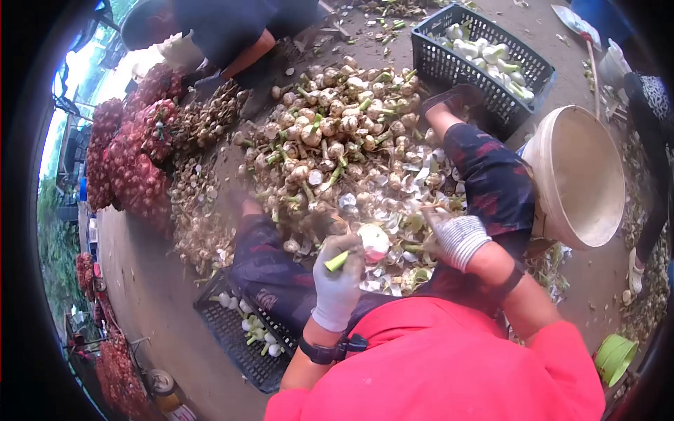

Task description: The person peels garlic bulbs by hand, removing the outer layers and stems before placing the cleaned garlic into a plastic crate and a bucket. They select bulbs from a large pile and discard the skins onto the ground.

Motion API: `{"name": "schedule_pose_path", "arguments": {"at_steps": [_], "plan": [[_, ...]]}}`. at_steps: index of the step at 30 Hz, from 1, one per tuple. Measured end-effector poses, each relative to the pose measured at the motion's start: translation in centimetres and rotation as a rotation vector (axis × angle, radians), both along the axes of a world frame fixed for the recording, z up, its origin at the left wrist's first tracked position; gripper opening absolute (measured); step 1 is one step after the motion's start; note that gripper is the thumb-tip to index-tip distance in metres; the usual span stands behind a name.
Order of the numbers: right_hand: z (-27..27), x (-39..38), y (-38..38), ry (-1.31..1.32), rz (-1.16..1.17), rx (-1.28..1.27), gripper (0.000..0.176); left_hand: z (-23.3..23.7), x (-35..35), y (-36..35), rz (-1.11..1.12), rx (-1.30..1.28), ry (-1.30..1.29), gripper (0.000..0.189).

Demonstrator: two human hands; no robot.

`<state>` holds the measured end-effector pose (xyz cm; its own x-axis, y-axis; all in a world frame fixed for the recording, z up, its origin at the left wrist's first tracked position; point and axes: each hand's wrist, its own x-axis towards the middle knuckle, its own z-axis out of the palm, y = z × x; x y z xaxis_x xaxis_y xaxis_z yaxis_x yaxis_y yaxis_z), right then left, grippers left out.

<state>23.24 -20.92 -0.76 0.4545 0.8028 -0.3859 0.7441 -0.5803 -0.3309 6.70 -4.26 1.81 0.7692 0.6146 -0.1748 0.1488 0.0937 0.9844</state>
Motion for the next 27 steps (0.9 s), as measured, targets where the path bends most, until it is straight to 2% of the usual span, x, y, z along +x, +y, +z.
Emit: {"name": "schedule_pose_path", "arguments": {"at_steps": [2,3,4,5,6,8,10,12,18,20,21,22,23,24,26,27], "plan": [[2.4,-0.6,1.0,0.281,-0.11,0.288,0.049,-1.2,0.6,-0.6,-0.051,0.499,-0.114,0.018],[3.1,-1.4,1.6,0.29,-0.097,0.349,0.042,-0.7,1.0,-1.1,-0.071,0.634,-0.117,0.018],[3.7,-2.3,2.2,0.293,-0.086,0.414,0.036,-0.2,1.4,-1.4,-0.092,0.773,-0.127,0.018],[2.4,-3.4,2.5,0.109,-0.075,0.394,0.028,-0.2,1.6,-1.6,-0.136,0.879,-0.128,0.022],[2.1,-3.9,2.5,0.032,-0.072,0.562,0.021,0.0,1.8,-1.7,-0.137,0.876,-0.142,0.022],[1.2,-4.4,2.8,0.062,-0.117,0.502,0.017,0.4,2.0,-1.6,-0.307,1.09,-0.054,0.028],[1.4,-4.2,2.7,0.127,-0.102,0.434,0.015,0.2,1.9,-1.2,-0.35,1.141,-0.103,0.034],[1.4,-4.0,2.9,0.233,0.01,0.165,0.017,1.0,1.5,-1.1,-0.639,1.179,0.033,0.035],[1.1,-5.1,2.6,0.187,-0.022,0.16,0.019,1.5,1.0,-0.7,-0.715,1.135,0.019,0.028],[1.7,-4.7,2.1,0.12,0.016,0.266,0.019,2.0,0.7,-0.2,-0.704,1.116,-0.004,0.026],[1.8,-4.2,2.0,0.165,-0.026,0.296,0.019,2.2,0.4,0.2,-0.685,0.989,-0.078,0.023],[1.4,-3.9,1.8,0.058,-0.104,0.378,0.02,2.4,0.1,0.5,-0.665,0.86,-0.153,0.02],[1.0,-3.0,1.8,0.058,-0.119,0.256,0.021,3.1,-0.7,0.3,-0.64,0.593,-0.144,0.015],[0.5,-2.1,1.9,0.056,-0.131,0.136,0.022,3.9,-0.9,0.2,-0.64,0.591,-0.147,0.015],[0.2,-1.7,1.1,0.086,-0.092,0.096,0.024,5.2,-1.4,0.1,-0.517,0.23,-0.205,0.014],[1.6,-1.9,0.5,0.241,0.029,0.046,0.025,5.1,-1.8,0.2,-0.433,0.137,-0.173,0.013]]}}
